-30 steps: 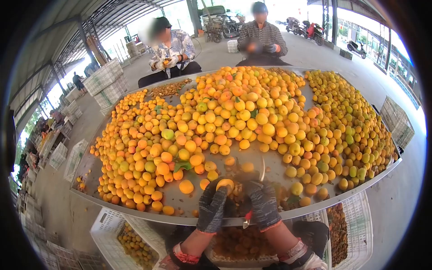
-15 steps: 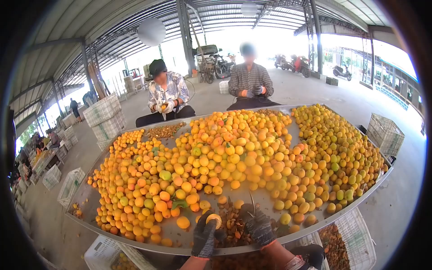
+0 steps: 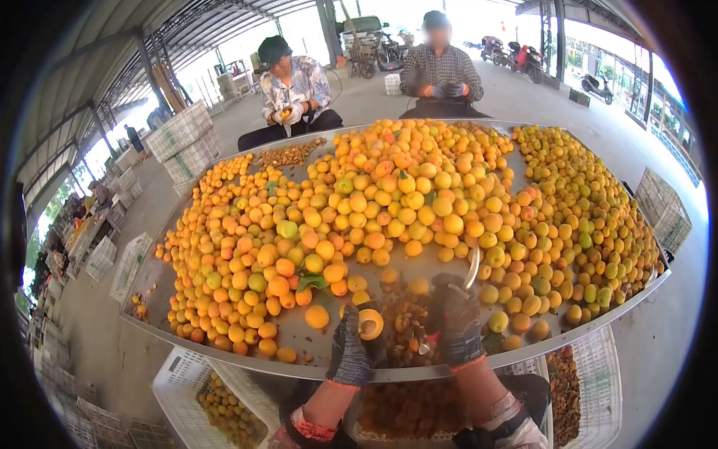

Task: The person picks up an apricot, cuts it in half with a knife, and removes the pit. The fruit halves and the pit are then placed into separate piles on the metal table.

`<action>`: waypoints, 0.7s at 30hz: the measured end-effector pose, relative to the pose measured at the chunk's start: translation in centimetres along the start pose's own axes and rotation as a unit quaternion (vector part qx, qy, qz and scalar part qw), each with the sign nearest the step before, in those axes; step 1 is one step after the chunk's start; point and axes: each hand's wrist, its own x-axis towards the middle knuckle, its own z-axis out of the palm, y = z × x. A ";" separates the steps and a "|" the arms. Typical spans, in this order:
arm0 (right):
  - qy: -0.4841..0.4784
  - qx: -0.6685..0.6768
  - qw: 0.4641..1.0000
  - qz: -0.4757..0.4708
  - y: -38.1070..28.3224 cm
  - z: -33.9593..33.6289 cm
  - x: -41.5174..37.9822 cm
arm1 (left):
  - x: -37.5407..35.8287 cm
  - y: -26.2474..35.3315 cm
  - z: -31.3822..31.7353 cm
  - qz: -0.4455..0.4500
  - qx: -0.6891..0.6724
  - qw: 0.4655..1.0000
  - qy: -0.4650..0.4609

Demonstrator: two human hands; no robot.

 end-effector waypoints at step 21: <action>-0.092 0.084 0.986 -0.113 -2.3 6.3 -2.8 | 0.1 -1.3 -1.3 0.253 0.388 0.886 -0.023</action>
